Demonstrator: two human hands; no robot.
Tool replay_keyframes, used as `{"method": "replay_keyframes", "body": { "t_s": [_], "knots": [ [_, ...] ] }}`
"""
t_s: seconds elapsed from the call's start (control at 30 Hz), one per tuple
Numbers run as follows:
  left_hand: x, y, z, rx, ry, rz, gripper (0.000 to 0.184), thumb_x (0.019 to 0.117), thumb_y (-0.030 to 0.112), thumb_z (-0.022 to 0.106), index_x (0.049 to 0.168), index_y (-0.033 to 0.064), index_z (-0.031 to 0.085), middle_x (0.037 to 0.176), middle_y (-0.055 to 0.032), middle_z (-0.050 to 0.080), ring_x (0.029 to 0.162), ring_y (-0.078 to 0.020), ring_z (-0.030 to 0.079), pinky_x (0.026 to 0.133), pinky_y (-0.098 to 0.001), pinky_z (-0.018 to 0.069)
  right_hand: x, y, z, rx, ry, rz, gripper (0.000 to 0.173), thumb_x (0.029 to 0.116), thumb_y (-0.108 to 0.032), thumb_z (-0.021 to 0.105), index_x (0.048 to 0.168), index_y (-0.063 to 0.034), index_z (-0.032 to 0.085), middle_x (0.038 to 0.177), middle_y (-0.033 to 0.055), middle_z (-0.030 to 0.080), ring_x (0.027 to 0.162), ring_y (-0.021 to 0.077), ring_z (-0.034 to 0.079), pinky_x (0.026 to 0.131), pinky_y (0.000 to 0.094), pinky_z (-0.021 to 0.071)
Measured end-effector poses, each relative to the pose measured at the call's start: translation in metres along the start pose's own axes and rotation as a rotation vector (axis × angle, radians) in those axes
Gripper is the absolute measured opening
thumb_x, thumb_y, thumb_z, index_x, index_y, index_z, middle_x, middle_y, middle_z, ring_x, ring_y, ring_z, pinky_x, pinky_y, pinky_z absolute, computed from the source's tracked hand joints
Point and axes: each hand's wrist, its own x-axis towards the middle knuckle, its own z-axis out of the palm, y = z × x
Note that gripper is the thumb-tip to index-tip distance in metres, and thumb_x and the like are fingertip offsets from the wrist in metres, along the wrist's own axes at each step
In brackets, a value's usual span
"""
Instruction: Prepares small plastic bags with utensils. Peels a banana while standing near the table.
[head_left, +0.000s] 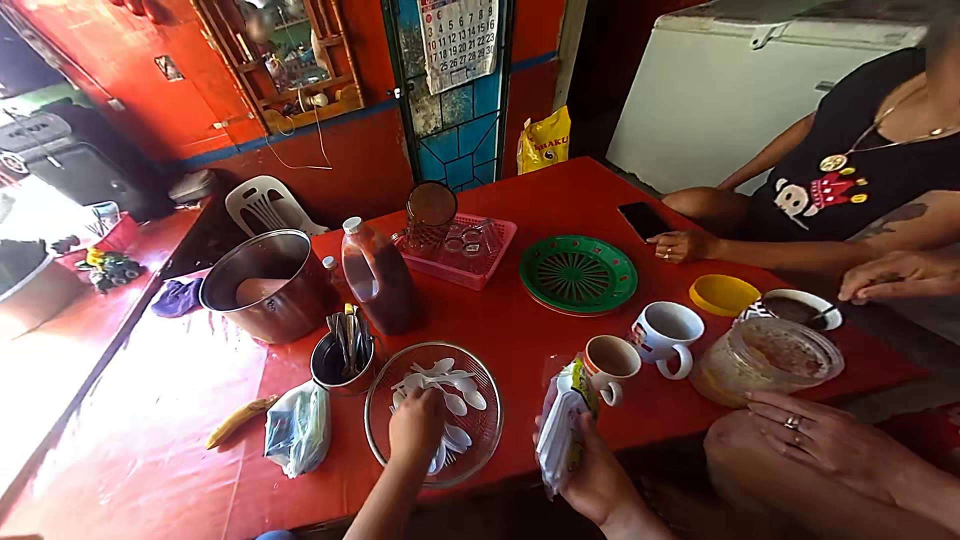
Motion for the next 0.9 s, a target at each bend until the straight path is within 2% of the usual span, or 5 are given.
{"method": "replay_keyframes", "body": {
  "t_s": [0.3,0.43,0.6,0.73,0.9],
  "knots": [
    [0.065,0.015,0.04,0.241,-0.261,-0.092,0.042,0.1038,0.019,0.049,0.146,0.0196,0.056,0.139,-0.0181,0.061,0.111,-0.04,0.068,0.089,-0.0602,0.0556,-0.002,0.001,0.006,0.002,-0.077,0.019,0.056,0.0842,-0.058,0.074,0.117,-0.0135,0.066,0.102,0.0121,0.074,0.087,0.0219,0.074,0.077,0.0399,0.0637],
    [0.073,0.017,0.042,0.25,-0.25,-0.048,0.035,0.1061,0.021,0.045,0.137,0.015,0.062,0.135,-0.0162,0.063,0.111,-0.0365,0.069,0.09,-0.0561,0.0563,-0.003,-0.001,0.004,-0.013,-0.081,-0.007,0.057,0.084,-0.059,0.074,0.119,-0.0146,0.066,0.104,0.0117,0.074,0.09,0.0225,0.074,0.079,0.0423,0.0633],
    [0.043,-0.003,-0.002,-0.699,0.261,0.015,0.022,0.0994,0.012,0.059,0.109,-0.0038,0.07,0.092,-0.0103,0.073,0.079,-0.0175,0.071,0.076,-0.0362,0.0603,-0.002,-0.007,0.002,-0.05,-0.07,-0.049,0.054,0.0861,-0.062,0.07,0.116,-0.0172,0.068,0.102,0.01,0.075,0.089,0.0214,0.075,0.077,0.0423,0.0635],
    [0.011,-0.015,-0.039,-1.743,0.201,-0.02,0.028,0.1002,0.008,0.04,0.092,0.0031,0.066,0.072,-0.0062,0.068,0.058,-0.0115,0.062,0.057,-0.027,0.0534,0.0,-0.008,0.009,-0.022,-0.087,-0.021,0.055,0.0875,-0.065,0.066,0.114,-0.0166,0.07,0.101,0.0111,0.075,0.087,0.0217,0.075,0.075,0.0417,0.0636],
    [-0.018,-0.024,-0.053,-2.027,0.101,0.261,0.017,0.0945,0.018,0.06,0.087,0.0123,0.075,0.07,-0.0044,0.068,0.058,-0.0104,0.062,0.057,-0.0253,0.0517,0.002,-0.002,0.024,-0.038,-0.156,0.023,0.057,0.0842,-0.066,0.069,0.114,-0.0174,0.072,0.103,0.0104,0.075,0.086,0.0205,0.074,0.075,0.0391,0.063]
  ]
}}
